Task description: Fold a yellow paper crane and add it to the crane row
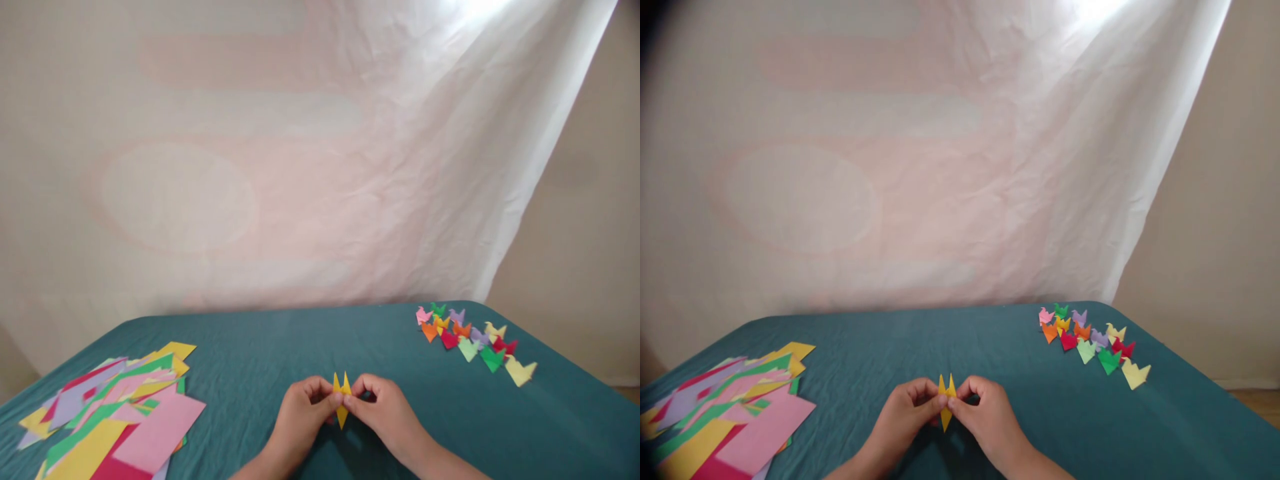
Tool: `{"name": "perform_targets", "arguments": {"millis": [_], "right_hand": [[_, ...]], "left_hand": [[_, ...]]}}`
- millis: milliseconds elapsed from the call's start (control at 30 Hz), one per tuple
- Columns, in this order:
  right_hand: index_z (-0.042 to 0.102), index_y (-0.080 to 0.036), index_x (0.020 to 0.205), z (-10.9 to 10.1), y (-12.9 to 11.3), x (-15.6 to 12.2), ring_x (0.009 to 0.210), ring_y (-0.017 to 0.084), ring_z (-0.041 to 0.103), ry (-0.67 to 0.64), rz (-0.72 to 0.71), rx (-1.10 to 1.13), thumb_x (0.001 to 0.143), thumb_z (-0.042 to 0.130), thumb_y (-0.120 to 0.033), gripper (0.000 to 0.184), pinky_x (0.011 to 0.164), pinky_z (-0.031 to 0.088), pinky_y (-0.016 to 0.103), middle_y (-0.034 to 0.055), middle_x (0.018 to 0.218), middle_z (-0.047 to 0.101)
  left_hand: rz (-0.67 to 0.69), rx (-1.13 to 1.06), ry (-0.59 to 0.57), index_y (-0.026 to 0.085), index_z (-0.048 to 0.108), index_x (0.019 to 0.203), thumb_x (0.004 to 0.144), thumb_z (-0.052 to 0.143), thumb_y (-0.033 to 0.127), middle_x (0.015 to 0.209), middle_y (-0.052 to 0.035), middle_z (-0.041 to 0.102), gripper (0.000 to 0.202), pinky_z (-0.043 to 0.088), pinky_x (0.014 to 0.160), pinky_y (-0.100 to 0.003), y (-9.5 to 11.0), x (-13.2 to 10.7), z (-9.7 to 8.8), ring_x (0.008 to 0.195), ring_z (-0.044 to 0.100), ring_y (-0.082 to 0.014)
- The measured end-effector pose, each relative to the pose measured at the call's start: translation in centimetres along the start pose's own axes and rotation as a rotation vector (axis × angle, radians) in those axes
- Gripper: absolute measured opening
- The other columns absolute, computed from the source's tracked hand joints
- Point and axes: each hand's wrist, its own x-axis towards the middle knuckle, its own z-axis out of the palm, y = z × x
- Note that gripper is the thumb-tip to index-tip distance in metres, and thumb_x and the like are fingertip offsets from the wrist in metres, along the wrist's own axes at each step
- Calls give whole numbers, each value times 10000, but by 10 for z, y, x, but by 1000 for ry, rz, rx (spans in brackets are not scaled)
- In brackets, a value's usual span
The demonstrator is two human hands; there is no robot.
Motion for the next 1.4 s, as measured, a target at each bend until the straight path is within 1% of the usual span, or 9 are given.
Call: {"name": "perform_targets", "arguments": {"millis": [100, 200, 400, 500, 600, 767, 900, 1100, 1400], "right_hand": [[619, -156, 643, 1, 1, -1, 596, 131, 532, 22, -6, -36, 744, 651, -386, 253, 545, 377, 208, -8, 618, 624], [625, -152, 655, -1, -2, -2, 587, 127, 528, 2, -5, -28, 768, 631, -369, 245, 536, 365, 204, -10, 614, 620], [647, -142, 674, -3, -10, -4, 590, 129, 535, -29, -29, -24, 784, 620, -337, 225, 546, 370, 206, -1, 627, 630], [663, -138, 680, -3, -10, -5, 601, 135, 547, -66, -29, -2, 794, 613, -342, 239, 560, 383, 211, 8, 641, 642], [682, -144, 694, -5, -10, -5, 617, 143, 563, -103, -40, 9, 844, 551, -363, 296, 569, 389, 218, 12, 647, 651], [679, -157, 839, -8, -10, -2, 747, 174, 605, -52, -56, 91, 820, 592, -360, 222, 666, 445, 236, 28, 799, 684], [663, -152, 752, -8, -8, 0, 694, 164, 589, -45, -24, 72, 801, 610, -352, 212, 623, 440, 228, 21, 728, 660], [656, -155, 748, -9, -12, -1, 690, 158, 581, -38, -23, 54, 794, 616, -328, 183, 617, 430, 224, 15, 728, 655], [658, -158, 768, -8, -14, -3, 699, 154, 579, -21, -48, 21, 815, 597, -320, 180, 618, 423, 222, 13, 740, 654]], "left_hand": [[59, 180, 99, 148, 614, 620, 717, 661, 399, 557, 11, 571, 273, 358, 525, -205, -3, -1, 1, 536, 492, -116], [92, 242, 128, 156, 630, 642, 759, 617, 390, 588, 8, 591, 262, 367, 541, -201, -4, -2, 1, 562, 506, -123], [74, 155, 36, 139, 662, 714, 765, 606, 365, 639, -10, 613, 238, 407, 566, -217, -2, 0, -2, 587, 532, -138], [81, 217, 47, 134, 676, 684, 751, 625, 333, 642, -21, 626, 216, 405, 599, -228, -1, 1, -4, 613, 541, -147], [81, 222, 38, 132, 690, 718, 774, 604, 340, 681, -32, 647, 232, 402, 616, -231, -3, 1, -5, 644, 556, -156], [64, 221, 1, 127, 684, 699, 754, 622, 332, 650, -12, 611, 221, 379, 581, -216, -3, 1, -4, 612, 525, -138], [84, 254, -9, 127, 688, 650, 741, 629, 311, 639, -5, 586, 214, 367, 582, -215, 2, -1, -1, 615, 510, -135], [92, 217, 6, 127, 701, 645, 739, 638, 324, 637, -13, 586, 226, 375, 593, -223, 5, -3, -2, 619, 513, -140], [90, 171, 12, 129, 712, 668, 742, 650, 341, 647, -17, 600, 233, 380, 592, -222, 0, -1, -3, 620, 518, -140]]}}
